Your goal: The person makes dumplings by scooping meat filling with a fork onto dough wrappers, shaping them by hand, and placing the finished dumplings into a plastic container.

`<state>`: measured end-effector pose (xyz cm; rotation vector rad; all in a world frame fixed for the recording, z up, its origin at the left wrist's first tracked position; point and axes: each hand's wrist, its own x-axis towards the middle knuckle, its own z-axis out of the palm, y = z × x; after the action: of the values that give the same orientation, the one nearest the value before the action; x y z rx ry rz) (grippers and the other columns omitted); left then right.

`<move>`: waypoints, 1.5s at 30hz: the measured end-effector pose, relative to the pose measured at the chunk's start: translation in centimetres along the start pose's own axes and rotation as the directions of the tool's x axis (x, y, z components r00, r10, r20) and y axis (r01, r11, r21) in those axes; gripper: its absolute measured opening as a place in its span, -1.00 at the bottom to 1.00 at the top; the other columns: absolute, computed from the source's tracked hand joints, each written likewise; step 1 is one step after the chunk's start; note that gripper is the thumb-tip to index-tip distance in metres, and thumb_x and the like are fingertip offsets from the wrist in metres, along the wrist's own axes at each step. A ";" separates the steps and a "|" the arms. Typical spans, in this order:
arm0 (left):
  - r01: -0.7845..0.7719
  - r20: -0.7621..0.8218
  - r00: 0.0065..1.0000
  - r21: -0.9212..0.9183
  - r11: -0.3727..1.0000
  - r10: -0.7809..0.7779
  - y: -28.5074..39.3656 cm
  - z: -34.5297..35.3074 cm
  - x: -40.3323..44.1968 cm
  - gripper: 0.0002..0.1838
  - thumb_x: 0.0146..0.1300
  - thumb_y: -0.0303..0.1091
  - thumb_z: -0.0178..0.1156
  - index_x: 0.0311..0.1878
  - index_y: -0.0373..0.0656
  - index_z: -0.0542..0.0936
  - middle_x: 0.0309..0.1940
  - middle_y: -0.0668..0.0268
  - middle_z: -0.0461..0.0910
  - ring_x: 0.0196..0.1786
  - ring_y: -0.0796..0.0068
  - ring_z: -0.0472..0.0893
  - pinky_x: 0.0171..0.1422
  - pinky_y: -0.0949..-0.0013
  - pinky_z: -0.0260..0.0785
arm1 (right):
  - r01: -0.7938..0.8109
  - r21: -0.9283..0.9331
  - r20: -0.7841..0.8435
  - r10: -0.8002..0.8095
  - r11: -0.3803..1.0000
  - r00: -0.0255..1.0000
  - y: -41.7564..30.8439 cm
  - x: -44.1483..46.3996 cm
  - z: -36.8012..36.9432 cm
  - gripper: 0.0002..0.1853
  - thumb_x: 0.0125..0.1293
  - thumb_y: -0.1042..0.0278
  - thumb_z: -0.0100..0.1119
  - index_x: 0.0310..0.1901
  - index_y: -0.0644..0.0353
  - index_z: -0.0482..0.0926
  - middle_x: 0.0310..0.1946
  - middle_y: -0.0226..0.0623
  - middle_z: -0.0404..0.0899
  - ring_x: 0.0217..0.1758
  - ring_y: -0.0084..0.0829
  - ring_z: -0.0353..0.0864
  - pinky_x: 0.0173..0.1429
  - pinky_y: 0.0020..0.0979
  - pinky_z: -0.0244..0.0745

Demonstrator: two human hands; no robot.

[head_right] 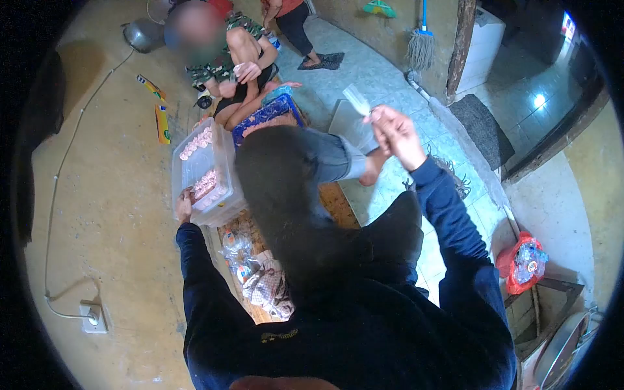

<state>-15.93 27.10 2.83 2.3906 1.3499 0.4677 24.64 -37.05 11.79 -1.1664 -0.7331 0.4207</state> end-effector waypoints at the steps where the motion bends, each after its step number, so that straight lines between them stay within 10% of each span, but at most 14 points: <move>1: -0.010 -0.008 1.000 0.010 1.000 0.011 0.7 -0.3 -0.6 -0.47 0.49 0.14 -0.13 0.28 0.20 0.66 0.05 0.17 0.75 0.17 0.09 0.68 0.30 0.12 0.44 | -0.012 -0.024 -0.041 0.011 1.000 0.999 0.1 0.4 -1.0 -0.67 0.65 0.10 0.02 -0.07 0.21 0.61 -0.68 -0.61 0.25 -0.69 -0.74 0.17 -0.59 -0.59 0.08; 5: 0.033 -0.027 0.999 0.034 0.999 -0.032 2.1 -1.0 -1.5 -0.47 0.49 0.18 -0.11 0.28 0.22 0.66 0.09 0.16 0.73 0.21 0.08 0.66 0.33 0.13 0.42 | -0.210 -0.083 -0.053 0.206 0.974 0.977 3.7 -0.9 -4.8 -0.69 0.65 0.15 0.01 -0.09 0.23 0.60 -0.67 -0.60 0.28 -0.71 -0.73 0.16 -0.59 -0.58 0.08; 10: 0.016 -0.082 0.996 -0.064 0.998 -0.021 1.5 -0.6 -2.0 -0.25 0.50 0.30 -0.06 0.25 -0.25 0.64 0.04 -0.03 0.74 0.15 0.02 0.69 0.30 0.17 0.44 | -0.553 0.183 -0.057 0.570 0.813 0.819 11.3 -7.2 -6.0 -0.76 0.57 0.25 0.04 -0.15 0.23 0.60 -0.63 -0.64 0.20 -0.68 -0.75 0.07 -0.61 -0.56 -0.05; 16: -0.005 -0.178 0.984 -0.021 1.000 0.001 0.5 0.2 -1.7 -0.27 0.50 0.33 -0.04 0.29 -0.15 0.65 -0.05 0.05 0.77 0.09 0.14 0.71 0.25 0.20 0.45 | -0.760 0.135 0.023 0.765 0.636 0.644 15.8 -7.7 -1.4 -0.70 0.58 0.14 0.08 -0.18 0.20 0.63 -0.59 -0.66 0.21 -0.65 -0.75 0.11 -0.60 -0.56 -0.02; 21: 0.028 -0.123 0.992 -0.107 0.994 -0.041 3.7 -0.8 -3.0 -0.35 0.56 0.26 -0.09 0.33 -0.03 0.64 0.05 0.13 0.75 0.12 0.23 0.71 0.28 0.25 0.44 | -0.668 -0.090 0.127 0.674 0.739 0.728 15.5 -1.1 3.6 -0.72 0.55 0.16 0.11 -0.17 0.21 0.65 -0.56 -0.61 0.35 -0.55 -0.73 0.29 -0.49 -0.59 0.16; 24: 0.011 -0.166 0.986 -0.067 0.998 -0.023 4.0 -1.1 -3.3 -0.40 0.59 0.20 -0.11 0.34 0.02 0.64 0.08 0.17 0.75 0.13 0.33 0.70 0.25 0.28 0.46 | -0.271 -0.287 0.006 0.285 0.919 0.959 12.4 3.3 6.2 -0.62 0.56 0.04 0.01 -0.23 0.20 0.62 -0.50 -0.51 0.44 -0.52 -0.63 0.36 -0.40 -0.49 0.26; 25: 0.002 -0.188 0.982 -0.066 0.998 -0.015 3.8 -1.0 -3.7 -0.42 0.60 0.18 -0.12 0.34 0.03 0.64 0.07 0.20 0.75 0.14 0.38 0.69 0.24 0.29 0.47 | -0.113 -0.639 -0.073 0.086 0.761 0.994 11.5 4.3 3.9 -0.74 0.55 0.16 0.04 -0.14 0.16 0.60 -0.35 -0.44 0.51 -0.35 -0.56 0.45 -0.28 -0.48 0.35; 28: 0.023 -0.266 0.962 -0.157 0.987 -0.065 5.2 -0.6 -4.4 -0.43 0.60 0.16 -0.12 0.33 0.01 0.65 0.11 0.23 0.74 0.21 0.41 0.65 0.27 0.26 0.46 | 0.012 -0.933 -0.102 -0.296 0.360 0.950 7.7 8.9 -2.3 -0.74 0.54 0.17 0.04 -0.14 0.17 0.61 -0.34 -0.42 0.52 -0.33 -0.55 0.47 -0.26 -0.46 0.37; 34: -0.115 -0.391 0.920 -0.248 0.962 0.009 2.9 -0.3 -4.5 -0.52 0.60 -0.10 -0.09 0.24 -0.22 0.67 0.10 0.17 0.74 0.14 0.40 0.69 0.29 0.27 0.50 | -0.053 -0.982 -0.084 -0.169 0.180 0.982 5.0 13.9 -7.9 -0.74 0.53 0.18 0.05 -0.15 0.18 0.62 -0.32 -0.38 0.56 -0.28 -0.52 0.52 -0.23 -0.42 0.41; 36: -0.226 -0.491 0.871 -0.388 0.893 0.007 3.2 -0.5 -5.0 -0.50 0.66 -0.20 -0.17 0.16 -0.52 0.58 0.15 -0.09 0.66 0.23 0.11 0.65 0.45 0.09 0.40 | -0.063 -0.983 -0.090 -0.152 0.174 0.984 4.9 14.7 -7.5 -0.74 0.53 0.19 0.05 -0.15 0.18 0.63 -0.31 -0.36 0.57 -0.27 -0.51 0.53 -0.22 -0.41 0.43; 38: -0.315 -0.676 0.736 -0.377 0.871 -0.026 2.4 -0.6 -5.3 -0.65 0.48 -0.40 0.04 0.05 -0.52 0.66 -0.06 0.00 0.74 -0.09 0.24 0.77 0.08 0.26 0.62 | -0.069 -0.983 -0.092 -0.129 0.169 0.987 4.8 15.3 -7.1 -0.75 0.52 0.19 0.06 -0.15 0.18 0.64 -0.30 -0.35 0.58 -0.26 -0.50 0.55 -0.21 -0.40 0.44; 42: -0.380 -0.750 0.655 -0.229 0.896 0.087 5.2 -3.2 -8.5 -0.81 0.41 -0.52 0.10 -0.16 -0.53 0.59 -0.19 -0.08 0.70 -0.22 0.08 0.75 -0.03 0.20 0.68 | -0.061 -0.985 -0.085 -0.146 0.161 0.986 4.1 16.0 -7.7 -0.75 0.51 0.20 0.06 -0.15 0.19 0.65 -0.28 -0.32 0.60 -0.23 -0.48 0.57 -0.19 -0.37 0.47; 45: -0.394 -0.515 0.833 -0.297 0.870 0.202 11.1 4.6 -14.5 -0.82 0.41 -0.46 0.10 -0.06 -0.39 0.57 -0.11 0.03 0.68 -0.10 0.13 0.71 0.07 0.17 0.60 | -0.052 -0.984 -0.082 -0.171 0.172 0.982 3.4 16.1 -7.6 -0.75 0.51 0.21 0.06 -0.15 0.20 0.65 -0.27 -0.30 0.62 -0.21 -0.46 0.60 -0.17 -0.36 0.49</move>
<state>-12.65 8.58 2.28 2.2205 0.9033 1.3515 41.54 -30.59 11.89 -2.4113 -0.9035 -0.3911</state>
